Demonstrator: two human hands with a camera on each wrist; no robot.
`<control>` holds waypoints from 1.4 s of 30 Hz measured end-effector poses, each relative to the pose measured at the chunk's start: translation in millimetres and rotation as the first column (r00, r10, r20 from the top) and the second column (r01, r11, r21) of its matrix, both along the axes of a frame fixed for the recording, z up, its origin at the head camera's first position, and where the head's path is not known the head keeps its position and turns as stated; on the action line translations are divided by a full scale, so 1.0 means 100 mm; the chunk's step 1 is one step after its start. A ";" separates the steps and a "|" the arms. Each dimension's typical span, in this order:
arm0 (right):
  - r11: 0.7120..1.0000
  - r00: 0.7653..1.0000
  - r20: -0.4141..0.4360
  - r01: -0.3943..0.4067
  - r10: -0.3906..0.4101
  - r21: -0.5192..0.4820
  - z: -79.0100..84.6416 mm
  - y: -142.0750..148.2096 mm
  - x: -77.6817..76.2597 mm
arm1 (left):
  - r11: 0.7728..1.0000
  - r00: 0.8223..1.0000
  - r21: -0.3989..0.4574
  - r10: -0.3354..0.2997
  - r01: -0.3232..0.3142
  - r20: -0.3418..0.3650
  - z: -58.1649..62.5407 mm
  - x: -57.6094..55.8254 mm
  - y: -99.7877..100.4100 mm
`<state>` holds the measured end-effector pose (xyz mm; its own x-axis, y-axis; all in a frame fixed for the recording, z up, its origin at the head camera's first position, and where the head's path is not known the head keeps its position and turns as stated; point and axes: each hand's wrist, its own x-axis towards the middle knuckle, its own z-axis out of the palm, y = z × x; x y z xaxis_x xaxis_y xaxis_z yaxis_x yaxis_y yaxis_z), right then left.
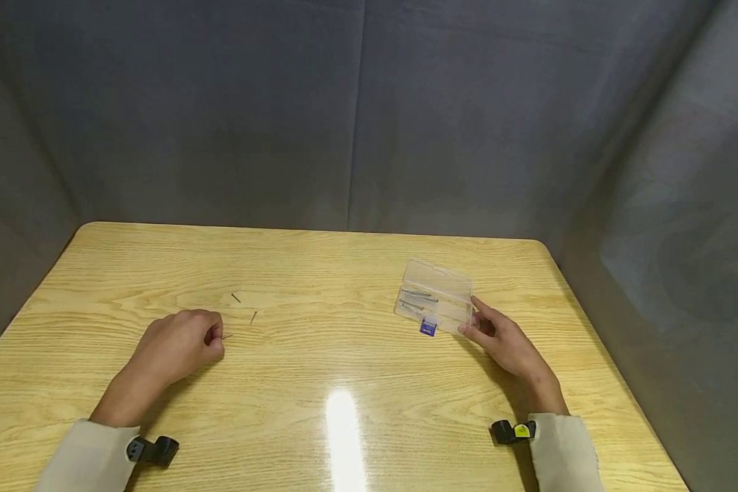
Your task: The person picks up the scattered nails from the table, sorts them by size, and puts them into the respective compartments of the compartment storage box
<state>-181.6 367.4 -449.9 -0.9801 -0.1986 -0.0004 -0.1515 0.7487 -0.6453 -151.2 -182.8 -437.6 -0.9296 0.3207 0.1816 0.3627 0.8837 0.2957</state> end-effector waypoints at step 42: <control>1.000 1.000 0.005 0.007 -0.007 0.017 0.01 -0.02 0.00 | 0.988 0.992 0.090 -0.122 0.125 -0.038 0.08 -0.08 0.51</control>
<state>-181.6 365.8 -448.7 -0.9814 -0.1920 -0.0085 -0.1434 0.7607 -0.6330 -159.0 -131.9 -429.7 -0.8771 0.4133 0.2448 0.4780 0.8013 0.3598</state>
